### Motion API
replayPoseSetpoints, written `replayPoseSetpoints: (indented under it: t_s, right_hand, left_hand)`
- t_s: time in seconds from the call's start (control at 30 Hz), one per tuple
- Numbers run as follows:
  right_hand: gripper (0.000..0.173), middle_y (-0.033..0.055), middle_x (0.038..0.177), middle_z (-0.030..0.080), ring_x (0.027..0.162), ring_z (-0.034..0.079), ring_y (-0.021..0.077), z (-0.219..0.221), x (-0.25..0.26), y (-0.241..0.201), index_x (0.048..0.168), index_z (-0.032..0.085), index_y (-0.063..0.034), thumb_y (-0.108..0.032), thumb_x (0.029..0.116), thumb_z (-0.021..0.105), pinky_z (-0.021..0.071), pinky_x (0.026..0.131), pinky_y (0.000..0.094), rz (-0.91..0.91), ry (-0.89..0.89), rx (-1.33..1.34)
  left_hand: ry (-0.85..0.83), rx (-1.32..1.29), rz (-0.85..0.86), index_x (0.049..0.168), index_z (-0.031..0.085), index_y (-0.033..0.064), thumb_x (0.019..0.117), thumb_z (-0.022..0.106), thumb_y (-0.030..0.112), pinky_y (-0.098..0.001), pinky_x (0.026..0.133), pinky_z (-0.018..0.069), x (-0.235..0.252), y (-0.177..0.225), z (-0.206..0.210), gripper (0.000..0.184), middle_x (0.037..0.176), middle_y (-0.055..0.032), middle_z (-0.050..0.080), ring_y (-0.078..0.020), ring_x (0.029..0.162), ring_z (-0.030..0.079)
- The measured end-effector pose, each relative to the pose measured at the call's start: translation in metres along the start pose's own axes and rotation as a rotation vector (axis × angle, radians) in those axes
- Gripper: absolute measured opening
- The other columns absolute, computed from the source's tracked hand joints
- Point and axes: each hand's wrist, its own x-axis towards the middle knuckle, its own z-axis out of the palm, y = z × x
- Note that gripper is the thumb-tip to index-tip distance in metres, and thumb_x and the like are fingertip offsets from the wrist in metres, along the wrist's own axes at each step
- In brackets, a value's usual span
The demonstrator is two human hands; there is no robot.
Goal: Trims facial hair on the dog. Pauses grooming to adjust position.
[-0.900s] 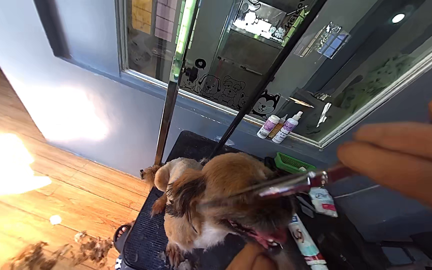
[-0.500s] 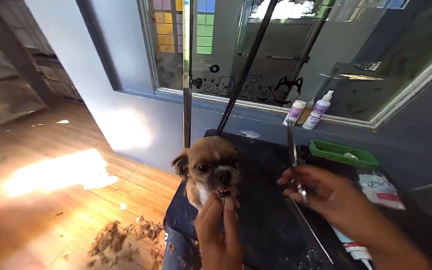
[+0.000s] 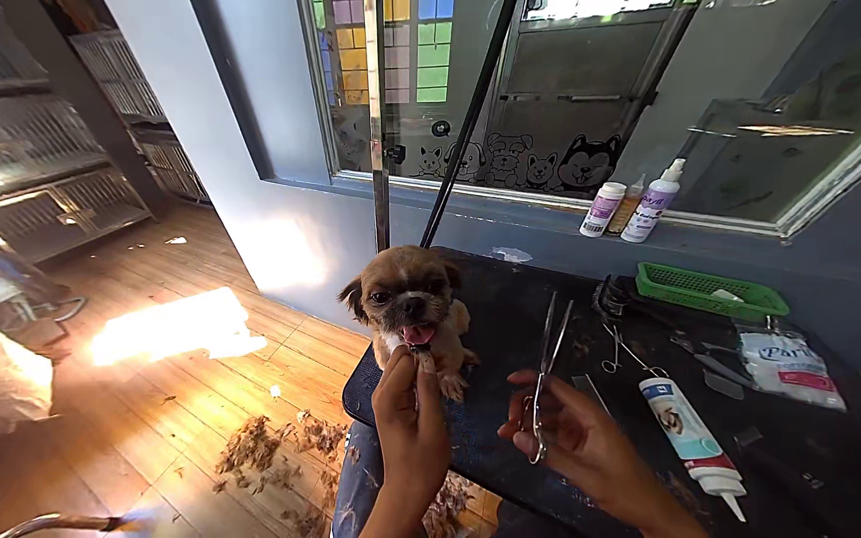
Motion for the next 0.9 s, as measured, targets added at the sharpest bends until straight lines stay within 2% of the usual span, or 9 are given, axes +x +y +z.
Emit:
replayPoseSetpoints:
  t_s: [0.1,0.17,0.3,0.4,0.53,0.63,0.77,0.9]
  right_hand:
    - [0.065,0.0096,0.101,0.07,0.087,0.073,0.0279,-0.017,0.01,-0.014,0.147,0.05,-0.015,-0.031,0.0901,0.079,0.0664,0.075,0.0399,-0.096,-0.022,-0.172]
    - [0.063,0.0057,0.1,0.071,0.087,0.074,0.0248,-0.027,0.02,-0.026,0.146,0.052,-0.0191,-0.035,0.0911,0.077,0.0667,0.076,0.0384,-0.16,-0.095,-0.278]
    - [0.048,-0.0057,0.106,0.07,0.092,0.072,0.0106,-0.033,0.043,-0.061,0.133,0.06,-0.0229,-0.045,0.0922,0.073,0.0656,0.077,0.0289,-0.267,-0.246,-0.516]
    - [0.041,-0.0126,0.103,0.067,0.092,0.068,0.0005,-0.033,0.061,-0.079,0.125,0.061,-0.0251,-0.048,0.0925,0.069,0.0632,0.077,0.0213,-0.359,-0.286,-0.728]
    - [0.039,-0.0136,0.1,0.063,0.092,0.065,-0.0027,-0.034,0.082,-0.09,0.122,0.062,-0.0234,-0.048,0.0924,0.067,0.061,0.076,0.0189,-0.421,-0.36,-0.895]
    - [0.041,-0.0131,0.098,0.064,0.087,0.063,-0.0045,-0.031,0.092,-0.095,0.123,0.064,-0.021,-0.047,0.0916,0.065,0.0574,0.069,0.0162,-0.451,-0.407,-0.999]
    - [0.041,-0.0124,0.092,0.063,0.077,0.06,-0.0037,-0.025,0.102,-0.097,0.121,0.066,-0.0212,-0.045,0.088,0.064,0.0513,0.06,0.0158,-0.491,-0.445,-1.148]
    - [0.038,-0.0125,0.09,0.063,0.076,0.06,-0.0031,-0.025,0.11,-0.099,0.119,0.066,-0.0218,-0.043,0.088,0.063,0.0511,0.059,0.0162,-0.491,-0.477,-1.196]
  left_hand:
    - [0.005,-0.003,0.011,0.097,0.073,0.0046,0.1041,0.048,0.01,-0.025,0.074,0.057,-0.002,0.001,-0.002,0.027,0.097,-0.0039,0.07,-0.0122,0.088,0.066]
    - [-0.002,-0.007,0.012,0.098,0.072,0.0046,0.1042,0.048,0.011,-0.0248,0.074,0.0559,-0.003,0.001,-0.003,0.026,0.097,-0.0036,0.069,-0.0115,0.086,0.065]
    - [0.004,-0.011,0.009,0.097,0.073,0.0047,0.1043,0.048,0.013,-0.0239,0.074,0.0553,-0.004,0.0,-0.005,0.027,0.096,-0.0036,0.069,-0.01,0.087,0.065]
    - [0.005,-0.009,0.017,0.096,0.073,0.0029,0.104,0.05,0.014,-0.0227,0.075,0.0551,-0.004,-0.002,-0.007,0.027,0.095,-0.0038,0.07,-0.0085,0.087,0.065]
    - [0.024,0.027,0.051,0.084,0.068,0.0037,0.1044,0.051,0.016,-0.0181,0.069,0.0518,-0.004,-0.005,-0.01,0.03,0.086,-0.0013,0.065,-0.0036,0.078,0.061]
    - [0.022,0.048,0.059,0.079,0.065,0.0034,0.1024,0.052,0.014,-0.0181,0.071,0.0522,-0.005,-0.007,-0.012,0.029,0.087,-0.003,0.065,-0.0038,0.082,0.062]
    - [0.01,0.062,0.071,0.082,0.066,0.002,0.1024,0.052,0.014,-0.0202,0.082,0.0552,-0.004,-0.008,-0.015,0.027,0.096,-0.0067,0.07,-0.0069,0.096,0.066]
    - [-0.011,0.076,0.077,0.083,0.065,0.0021,0.1028,0.052,0.015,-0.0187,0.08,0.0542,-0.003,-0.01,-0.018,0.027,0.096,-0.0069,0.069,-0.0059,0.093,0.065]
